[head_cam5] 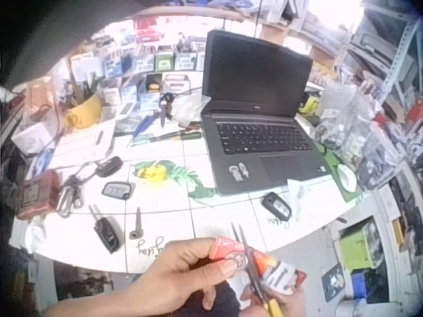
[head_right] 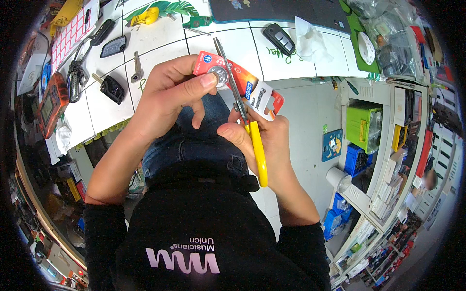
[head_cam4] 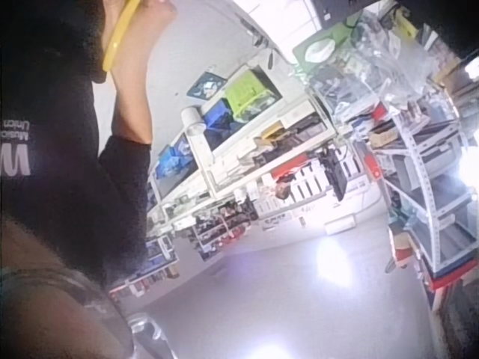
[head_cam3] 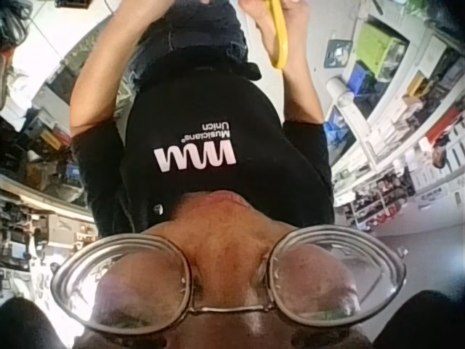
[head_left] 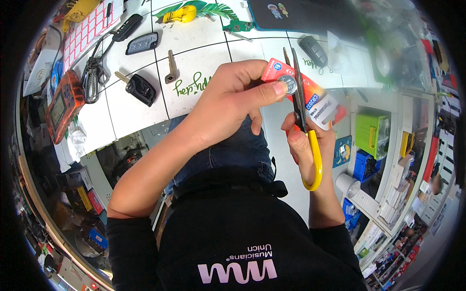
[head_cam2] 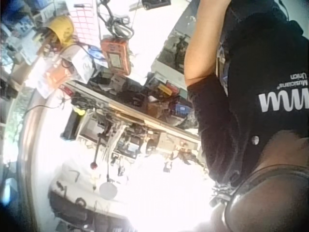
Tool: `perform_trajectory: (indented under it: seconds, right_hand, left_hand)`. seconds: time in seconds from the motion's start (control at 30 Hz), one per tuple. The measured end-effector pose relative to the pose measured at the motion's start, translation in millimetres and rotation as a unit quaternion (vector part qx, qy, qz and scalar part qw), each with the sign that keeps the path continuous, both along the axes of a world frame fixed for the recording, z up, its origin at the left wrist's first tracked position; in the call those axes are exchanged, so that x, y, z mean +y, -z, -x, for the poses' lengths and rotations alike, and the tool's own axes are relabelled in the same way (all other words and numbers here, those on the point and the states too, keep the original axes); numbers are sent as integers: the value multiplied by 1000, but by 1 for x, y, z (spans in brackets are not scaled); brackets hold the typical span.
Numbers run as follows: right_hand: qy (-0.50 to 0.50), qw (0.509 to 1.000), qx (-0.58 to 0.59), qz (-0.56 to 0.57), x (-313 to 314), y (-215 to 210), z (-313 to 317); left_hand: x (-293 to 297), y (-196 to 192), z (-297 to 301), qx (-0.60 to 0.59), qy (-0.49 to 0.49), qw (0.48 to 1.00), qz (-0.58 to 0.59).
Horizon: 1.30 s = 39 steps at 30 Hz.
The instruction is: The person opens a Panasonic CR2032 battery package with scissors, removes the battery, and installs it into a car key fob. They then use a pair of pliers to press a small pin on the key fob, likely to secure the battery or reset the mechanism.
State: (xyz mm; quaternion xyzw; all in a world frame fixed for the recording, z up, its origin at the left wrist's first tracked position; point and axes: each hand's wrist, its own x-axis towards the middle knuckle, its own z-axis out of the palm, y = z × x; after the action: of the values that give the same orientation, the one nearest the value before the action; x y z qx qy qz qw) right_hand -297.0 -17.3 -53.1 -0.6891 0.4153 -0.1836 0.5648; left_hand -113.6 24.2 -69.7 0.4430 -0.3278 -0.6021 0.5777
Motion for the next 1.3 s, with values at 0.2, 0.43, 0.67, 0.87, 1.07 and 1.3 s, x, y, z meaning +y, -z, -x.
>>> perform_trajectory:
  seconds: [0.2,0.43,0.67,0.87,1.07,1.3]
  right_hand:
    - [-64,971,71,221,-20,-1,-1]
    - [-144,968,53,201,-68,-31,13]
    - [84,805,369,458,-240,-11,23]
    - [45,761,471,443,-349,44,4]
    - [-47,740,514,432,-318,7,-24]
    - [-219,975,-38,24,-108,-12,-44]
  left_hand:
    - [-12,-4,-12,290,109,946,-100]
    - [-25,-39,-42,227,-197,953,50]
    - [21,-13,-68,245,-217,943,58]
    - [13,1,-26,257,-153,953,-44]
    - [-4,4,-17,226,-100,967,-58]
    - [-15,6,-20,157,-34,985,-60]
